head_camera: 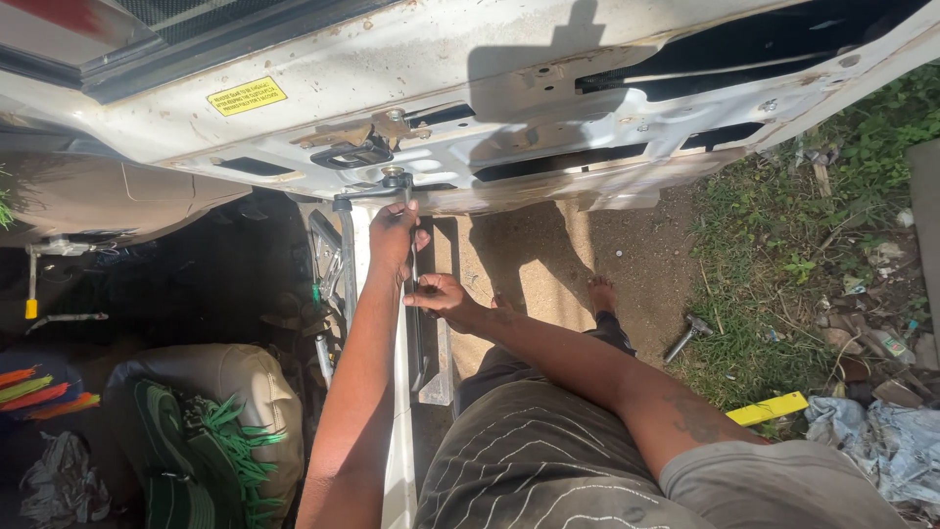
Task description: Repairing the internal latch or handle mechanism of a vehicle door using a socket wrench.
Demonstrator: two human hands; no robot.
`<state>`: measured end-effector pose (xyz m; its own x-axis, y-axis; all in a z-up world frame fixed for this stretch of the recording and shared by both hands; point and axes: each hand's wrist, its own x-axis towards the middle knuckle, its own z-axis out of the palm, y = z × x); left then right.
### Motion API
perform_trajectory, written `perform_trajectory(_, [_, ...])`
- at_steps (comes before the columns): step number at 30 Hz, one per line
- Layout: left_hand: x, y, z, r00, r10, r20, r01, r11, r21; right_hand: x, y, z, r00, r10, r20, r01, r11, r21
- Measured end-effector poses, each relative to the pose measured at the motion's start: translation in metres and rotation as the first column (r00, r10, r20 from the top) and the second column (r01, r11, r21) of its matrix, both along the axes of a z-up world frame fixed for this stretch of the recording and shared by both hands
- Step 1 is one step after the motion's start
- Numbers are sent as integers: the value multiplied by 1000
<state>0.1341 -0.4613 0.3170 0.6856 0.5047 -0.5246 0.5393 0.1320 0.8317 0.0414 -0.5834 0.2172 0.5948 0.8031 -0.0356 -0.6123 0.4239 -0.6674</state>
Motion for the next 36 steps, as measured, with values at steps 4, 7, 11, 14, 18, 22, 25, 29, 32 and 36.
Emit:
perform_trajectory(4, [-9, 18, -23, 997, -53, 63, 63, 985, -161, 15, -18, 27, 977, -6, -211, 14, 999, 38])
perform_trajectory(7, [-4, 1, 3, 999, 42, 29, -26, 907, -420, 10, -24, 25, 997, -81, 19, 83, 993, -85])
perform_trajectory(11, [9, -23, 35, 1000, 23, -7, -23, 932, -363, 12, -23, 13, 974, 151, -171, -146, 988, 42])
perform_trajectory(14, [19, -12, 15, 985, 101, 140, -64, 966, -251, 6, -22, 5, 989, 89, -121, -93, 995, -22])
perform_trajectory(18, [26, -2, 4, 967, 122, 222, -60, 961, -270, 27, -51, 84, 975, 97, -199, -95, 995, 21])
perform_trajectory(22, [30, -6, 18, 979, 130, 160, -71, 941, -330, 39, -61, 112, 922, 204, -329, -183, 979, 94])
perform_trajectory(25, [32, -11, 29, 973, 189, 132, -129, 920, -371, 16, -21, 26, 994, 62, -89, -58, 997, 53])
perform_trajectory(29, [32, -10, 20, 963, 227, 143, -151, 899, -412, 14, -23, 11, 998, -68, 6, 68, 993, -100])
perform_trajectory(32, [33, -13, 11, 945, 258, 198, -150, 886, -438, 21, -45, 22, 999, 8, -48, -14, 992, -122])
perform_trajectory(36, [34, -30, 4, 912, 296, 285, -199, 925, -324, 25, -69, 16, 995, 5, 103, 29, 945, -324])
